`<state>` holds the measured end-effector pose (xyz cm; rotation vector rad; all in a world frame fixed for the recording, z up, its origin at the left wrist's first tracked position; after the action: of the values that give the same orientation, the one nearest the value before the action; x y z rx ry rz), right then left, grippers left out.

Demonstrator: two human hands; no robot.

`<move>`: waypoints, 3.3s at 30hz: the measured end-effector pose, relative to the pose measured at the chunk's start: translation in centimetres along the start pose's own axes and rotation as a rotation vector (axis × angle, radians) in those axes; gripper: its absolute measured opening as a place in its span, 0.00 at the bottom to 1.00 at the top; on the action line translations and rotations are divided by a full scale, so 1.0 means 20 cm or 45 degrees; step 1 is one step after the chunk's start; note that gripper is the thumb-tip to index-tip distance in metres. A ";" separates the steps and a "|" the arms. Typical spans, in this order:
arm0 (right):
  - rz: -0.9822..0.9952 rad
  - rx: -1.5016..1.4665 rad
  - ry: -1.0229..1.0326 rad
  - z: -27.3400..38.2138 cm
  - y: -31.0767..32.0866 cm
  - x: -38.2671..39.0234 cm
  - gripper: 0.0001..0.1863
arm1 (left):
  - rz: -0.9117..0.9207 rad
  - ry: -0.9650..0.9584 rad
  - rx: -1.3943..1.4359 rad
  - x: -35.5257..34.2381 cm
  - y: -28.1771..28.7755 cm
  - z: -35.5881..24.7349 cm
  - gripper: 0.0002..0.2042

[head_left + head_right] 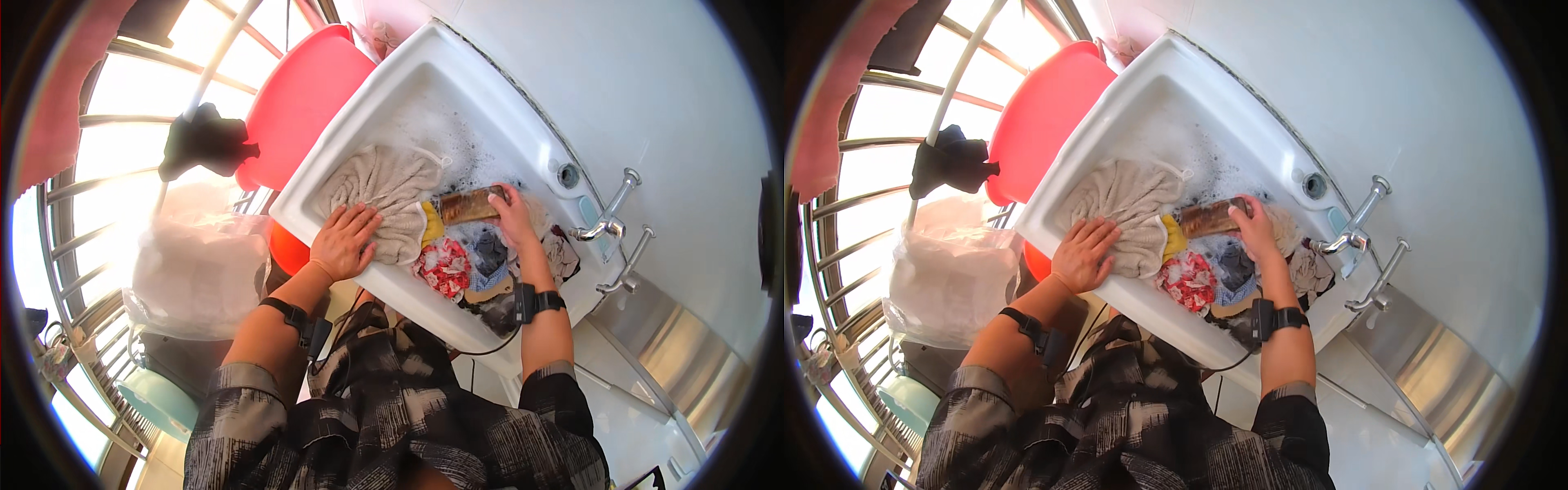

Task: Hand washing clothes in a laundry sink using a brush and soap.

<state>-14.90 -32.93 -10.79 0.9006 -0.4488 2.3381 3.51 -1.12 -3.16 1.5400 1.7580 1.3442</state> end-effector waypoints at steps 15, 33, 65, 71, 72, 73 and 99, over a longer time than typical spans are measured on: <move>-0.191 2.054 0.390 0.06 -0.18 -0.26 0.44 | -0.013 -0.095 -0.032 -0.04 0.02 -0.04 0.25; -0.298 1.695 0.478 0.34 -0.77 -0.32 0.42 | -0.111 -0.092 0.046 -0.03 0.05 -0.03 0.22; -0.335 1.739 0.491 0.43 -0.88 -0.42 0.40 | -0.138 -0.075 0.114 -0.03 0.04 -0.02 0.21; 0.036 1.623 0.714 0.21 -1.23 -0.04 0.42 | -0.103 -0.035 0.081 0.03 0.03 0.02 0.21; 0.265 1.725 0.762 0.15 -1.29 0.00 0.42 | -0.043 -0.038 0.080 0.03 0.01 0.03 0.21; 0.172 1.717 0.760 0.19 -1.21 -0.08 0.41 | -0.043 -0.042 0.082 0.02 0.02 0.01 0.21; -0.652 1.600 0.825 0.16 -0.50 -0.31 0.41 | -0.159 -0.044 0.141 0.00 0.05 0.00 0.22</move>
<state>-3.41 -29.30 -11.90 0.5257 1.4600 2.0663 4.03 -1.21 -2.21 1.4743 1.9013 1.1718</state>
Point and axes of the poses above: each hand's wrist, its own x-axis away from the middle knuckle, its own y-axis out of the back of the hand, z = x × y, the point moved 6 cm from there along -x, towards the middle knuckle, and after that the axes turned 6 degrees about z, right-handed, at the moved point
